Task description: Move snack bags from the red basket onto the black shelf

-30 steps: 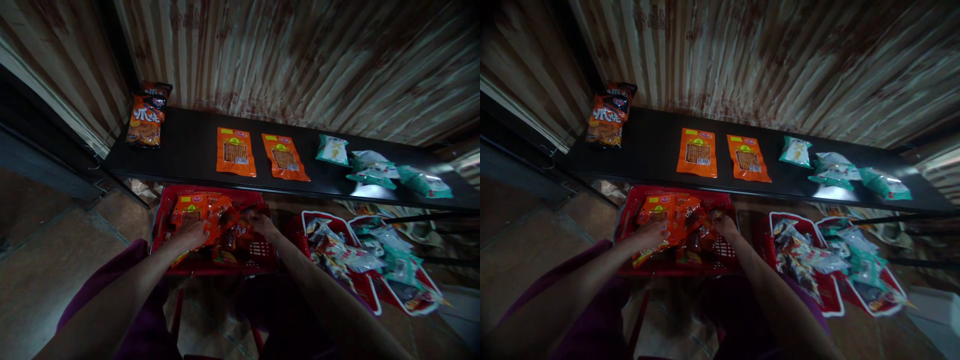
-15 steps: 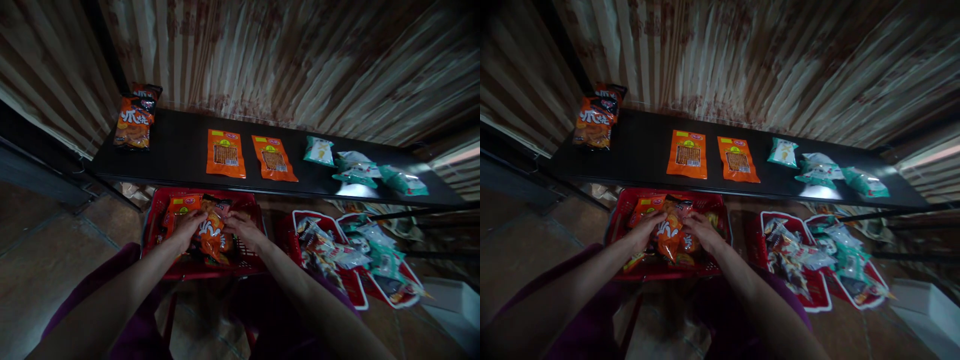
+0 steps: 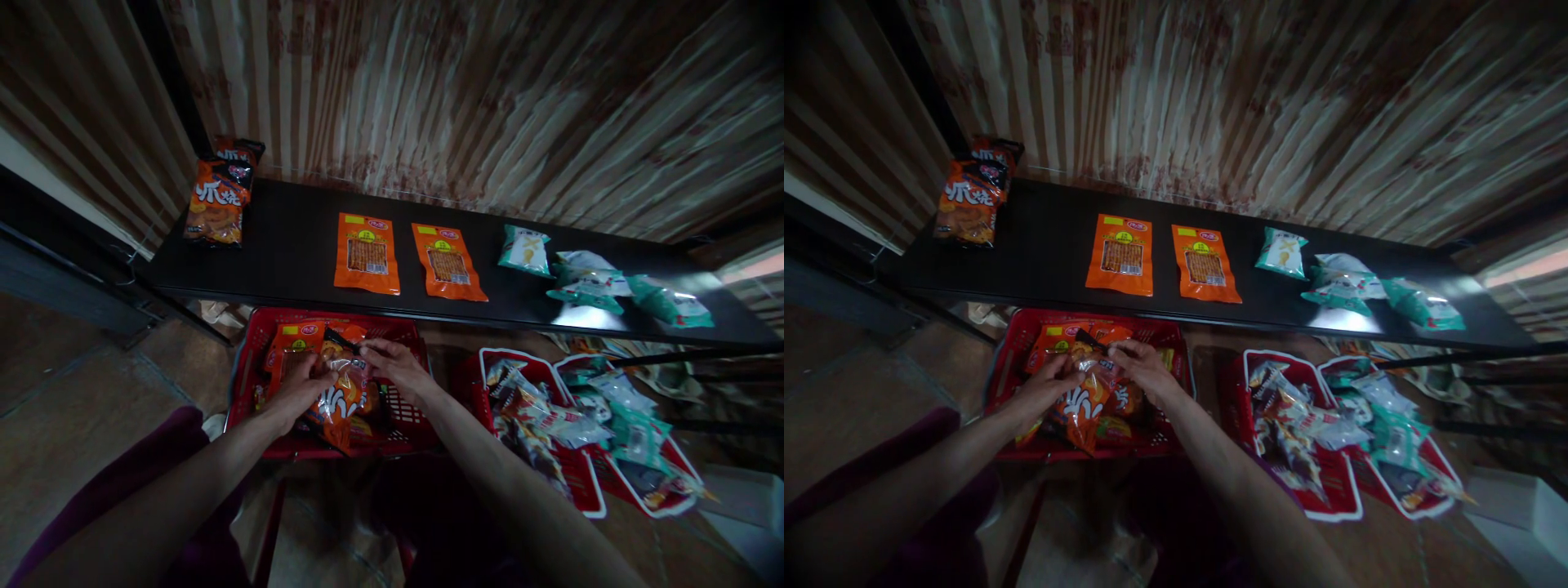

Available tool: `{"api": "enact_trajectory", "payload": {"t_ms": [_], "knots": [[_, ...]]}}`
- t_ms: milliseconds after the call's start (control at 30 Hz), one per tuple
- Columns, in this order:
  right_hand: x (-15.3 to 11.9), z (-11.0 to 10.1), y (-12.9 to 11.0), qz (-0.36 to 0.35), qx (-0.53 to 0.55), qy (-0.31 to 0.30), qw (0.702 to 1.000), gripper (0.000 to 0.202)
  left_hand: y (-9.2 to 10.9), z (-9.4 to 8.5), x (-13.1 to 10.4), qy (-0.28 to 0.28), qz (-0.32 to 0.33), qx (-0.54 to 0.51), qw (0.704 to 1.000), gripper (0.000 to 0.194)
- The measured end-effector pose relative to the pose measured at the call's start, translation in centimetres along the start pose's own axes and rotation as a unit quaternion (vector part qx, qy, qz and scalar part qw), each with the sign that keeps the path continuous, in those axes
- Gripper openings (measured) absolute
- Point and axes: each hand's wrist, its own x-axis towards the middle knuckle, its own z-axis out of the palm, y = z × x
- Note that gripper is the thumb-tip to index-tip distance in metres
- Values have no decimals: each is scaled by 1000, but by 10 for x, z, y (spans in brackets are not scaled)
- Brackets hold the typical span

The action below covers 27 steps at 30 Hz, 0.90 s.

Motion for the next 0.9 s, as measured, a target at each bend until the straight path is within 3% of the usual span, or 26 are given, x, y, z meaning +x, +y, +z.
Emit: {"api": "enact_trajectory", "payload": {"t_ms": [67,267,467,667,900], "knots": [[0,-1,-1,-5,-10,-8,1000,37,5,0,-3,3,-2,13,1000,52],[4,0,-3,-26,-21,17,999,40,21,2,-15,-57,-67,-38,995,58],[6,2,0,-43,-37,14,998,34,26,3,-11,18,-6,-63,998,51],[3,6,-2,-39,-19,10,999,36,30,13,-5,93,-79,-105,987,47],[3,5,-4,-52,-15,45,998,37,36,24,-3,115,-60,-120,984,33]]}}
